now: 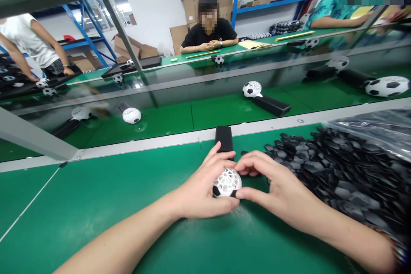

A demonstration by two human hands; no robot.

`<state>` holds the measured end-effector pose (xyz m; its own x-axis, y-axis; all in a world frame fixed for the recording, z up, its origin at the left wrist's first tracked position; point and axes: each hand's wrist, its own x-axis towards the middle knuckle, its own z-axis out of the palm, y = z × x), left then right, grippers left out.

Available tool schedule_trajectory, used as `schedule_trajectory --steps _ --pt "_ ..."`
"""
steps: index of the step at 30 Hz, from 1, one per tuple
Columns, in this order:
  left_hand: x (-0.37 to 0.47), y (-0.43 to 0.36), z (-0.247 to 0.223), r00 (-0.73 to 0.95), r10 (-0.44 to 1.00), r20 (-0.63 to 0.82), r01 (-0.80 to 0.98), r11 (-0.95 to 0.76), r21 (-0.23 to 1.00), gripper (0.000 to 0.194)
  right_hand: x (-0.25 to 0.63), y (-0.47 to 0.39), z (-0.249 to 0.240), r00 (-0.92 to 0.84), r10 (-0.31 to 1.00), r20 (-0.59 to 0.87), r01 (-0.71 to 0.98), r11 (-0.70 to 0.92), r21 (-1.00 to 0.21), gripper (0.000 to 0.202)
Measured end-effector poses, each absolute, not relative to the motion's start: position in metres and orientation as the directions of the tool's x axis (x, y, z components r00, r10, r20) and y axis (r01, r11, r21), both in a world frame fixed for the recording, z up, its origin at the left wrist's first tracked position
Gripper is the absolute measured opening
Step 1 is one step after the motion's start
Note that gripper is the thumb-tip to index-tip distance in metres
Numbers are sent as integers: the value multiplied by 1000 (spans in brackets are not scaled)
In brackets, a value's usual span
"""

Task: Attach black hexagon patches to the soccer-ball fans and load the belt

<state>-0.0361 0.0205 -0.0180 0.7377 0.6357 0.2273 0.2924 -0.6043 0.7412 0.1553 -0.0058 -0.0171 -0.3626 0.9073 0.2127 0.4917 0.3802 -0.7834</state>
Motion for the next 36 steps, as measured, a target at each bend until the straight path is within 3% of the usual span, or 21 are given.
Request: schedule_trajectory --steps 6,10,12,15,18,25,30,32,36 --pt "-33 23 -21 687 649 326 285 -653 701 50 149 -8 -27 -380 879 288 428 443 -788 27" --pt "-34 20 -20 692 665 281 293 -614 733 48 154 5 -22 -377 895 237 473 407 -782 6" --pt "-34 17 -22 667 713 216 338 -548 766 51 162 16 -22 -333 913 237 606 399 -688 10" --pt "-35 16 -28 527 839 135 441 -405 801 59 174 32 -29 -288 921 261 816 379 -437 21" --pt "-37 19 -29 455 883 116 458 -343 820 55 178 38 -36 -335 913 235 848 400 -347 19" --pt "-42 19 -23 547 825 141 383 -397 834 61 184 34 -44 -422 886 193 806 464 -367 20" --pt "-39 15 -24 490 860 143 423 -378 823 54 194 32 -49 -378 894 241 847 439 -302 31" --pt "-39 15 -24 483 865 137 397 -356 846 53 196 30 -42 -413 884 220 816 466 -343 29" --pt "-40 15 -25 499 855 138 358 -349 866 53 189 20 -19 -426 885 190 706 456 -542 22"
